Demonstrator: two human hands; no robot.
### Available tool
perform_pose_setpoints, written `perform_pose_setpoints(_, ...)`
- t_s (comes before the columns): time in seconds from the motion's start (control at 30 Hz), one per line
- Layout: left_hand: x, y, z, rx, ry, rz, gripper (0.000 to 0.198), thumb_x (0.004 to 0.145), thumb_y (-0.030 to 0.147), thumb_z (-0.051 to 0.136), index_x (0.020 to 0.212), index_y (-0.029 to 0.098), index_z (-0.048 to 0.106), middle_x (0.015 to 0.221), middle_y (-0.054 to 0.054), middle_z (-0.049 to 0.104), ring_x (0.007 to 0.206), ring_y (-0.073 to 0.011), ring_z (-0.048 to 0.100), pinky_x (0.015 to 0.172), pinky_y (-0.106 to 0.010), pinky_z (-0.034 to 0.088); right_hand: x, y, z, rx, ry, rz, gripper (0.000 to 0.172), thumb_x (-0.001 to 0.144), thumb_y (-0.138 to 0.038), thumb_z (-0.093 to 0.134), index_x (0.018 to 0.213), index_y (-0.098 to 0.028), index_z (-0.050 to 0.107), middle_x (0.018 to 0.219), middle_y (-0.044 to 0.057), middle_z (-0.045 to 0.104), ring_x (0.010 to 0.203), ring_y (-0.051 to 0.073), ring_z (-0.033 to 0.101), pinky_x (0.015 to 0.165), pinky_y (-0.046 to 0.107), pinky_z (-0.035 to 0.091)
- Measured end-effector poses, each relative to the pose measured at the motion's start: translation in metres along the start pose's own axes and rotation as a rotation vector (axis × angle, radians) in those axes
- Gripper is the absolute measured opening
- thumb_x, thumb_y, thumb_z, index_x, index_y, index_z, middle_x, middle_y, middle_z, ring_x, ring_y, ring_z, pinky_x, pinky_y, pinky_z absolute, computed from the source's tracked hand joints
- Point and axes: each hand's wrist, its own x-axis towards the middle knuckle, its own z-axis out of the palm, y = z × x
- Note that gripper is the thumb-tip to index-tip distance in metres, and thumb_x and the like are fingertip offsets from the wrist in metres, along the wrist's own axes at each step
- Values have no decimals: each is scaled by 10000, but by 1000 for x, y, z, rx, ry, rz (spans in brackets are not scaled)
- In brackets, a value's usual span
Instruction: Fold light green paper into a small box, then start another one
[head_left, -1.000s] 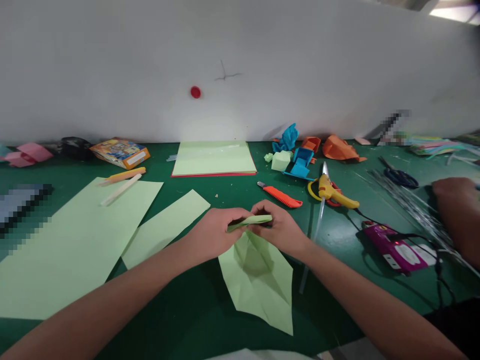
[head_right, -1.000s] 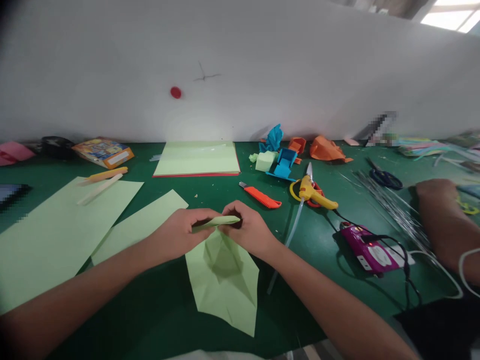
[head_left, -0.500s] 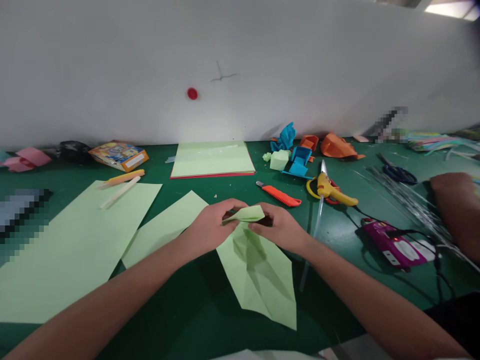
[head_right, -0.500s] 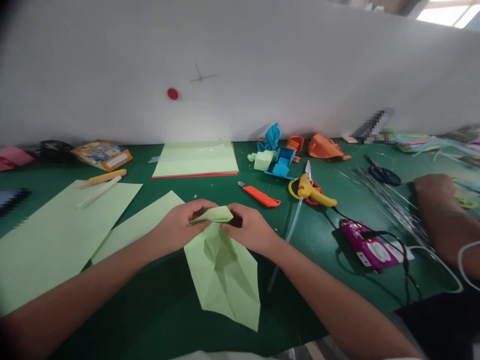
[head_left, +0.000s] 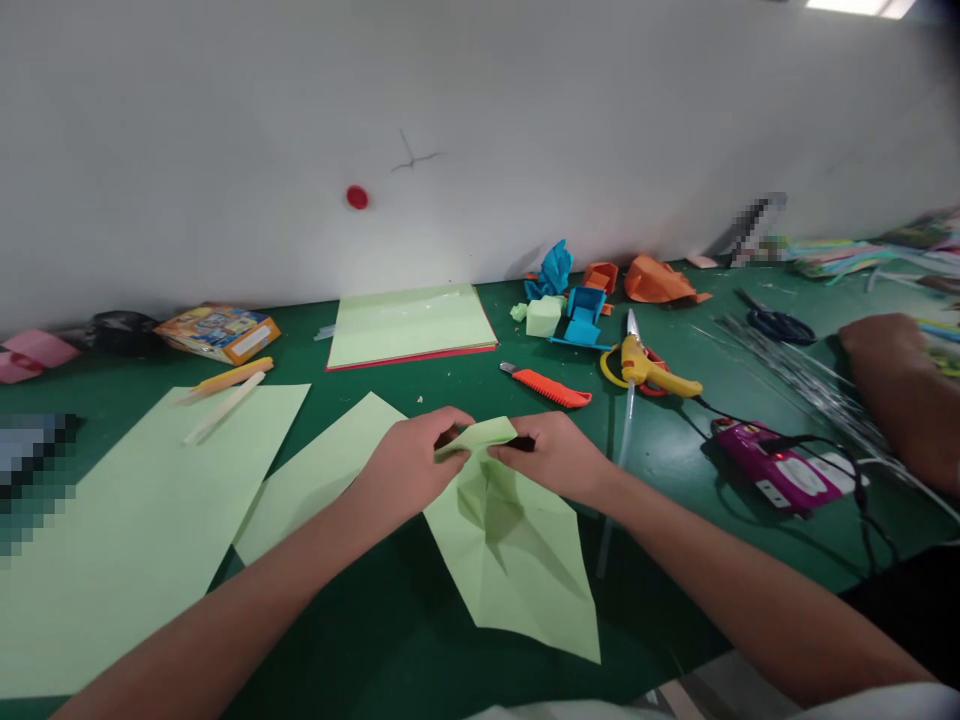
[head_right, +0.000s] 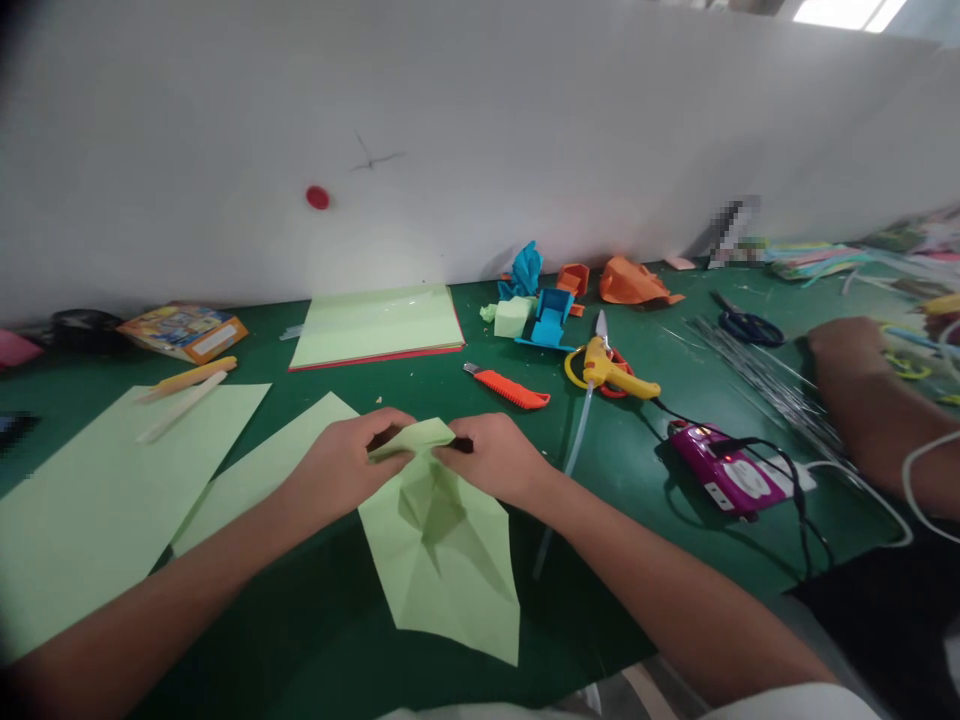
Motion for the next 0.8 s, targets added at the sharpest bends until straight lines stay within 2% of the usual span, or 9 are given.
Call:
perform_pose_setpoints(0.23, -1, 5, -2, 79, 4, -8, 124, 829, 313, 615, 897, 259, 703, 777, 29, 719, 667, -177, 618, 593, -271, 405, -1, -2, -2, -80, -12, -22, 233, 878, -341, 594, 718, -201, 688, 651, -11, 590, 610, 148, 490, 550, 276, 319)
perform_pose_setpoints(0.43, -2, 6, -4, 105, 11, -14, 143, 820, 350, 630, 730, 244, 667, 671, 34, 682, 599, -168, 572, 545, -274, 352, 0, 2, -1, -115, 12, -33, 356, 880, -383, 615, 580, -214, 526, 557, -35, 477, 549, 130, 424, 504, 270, 254)
perform_pose_setpoints(0.53, -2, 5, -3, 84, 16, -14, 124, 822, 342, 637, 756, 248, 685, 694, 33, 705, 619, -172, 599, 562, -279, 369, -1, 1, -2, -123, 20, -35, 396, 875, -393, 625, 551, -216, 482, 534, -42, 437, 531, 125, 392, 502, 273, 243)
perform_pose_setpoints(0.63, -2, 3, -2, 37, 42, -21, 128, 831, 362, 650, 878, 261, 713, 839, 22, 753, 739, -194, 662, 639, -287, 433, -1, 0, -5, -119, 24, -21, 348, 874, -390, 622, 583, -217, 541, 570, -23, 515, 553, 141, 454, 524, 283, 279)
perform_pose_setpoints(0.7, -2, 0, -3, -8, 70, -43, 225, 834, 406, 666, 1003, 264, 710, 923, 6, 763, 787, -208, 680, 682, -301, 470, 0, 0, -8, -112, 46, 9, 318, 876, -374, 610, 603, -217, 566, 586, -10, 554, 561, 154, 490, 530, 291, 302)
perform_pose_setpoints(0.8, -1, -7, -3, -111, 69, -90, 347, 815, 471, 701, 1079, 245, 686, 868, -9, 756, 736, -219, 691, 659, -321, 514, 2, 3, -12, -99, 98, 59, 305, 872, -353, 604, 604, -217, 553, 573, -9, 562, 545, 156, 501, 522, 294, 331)
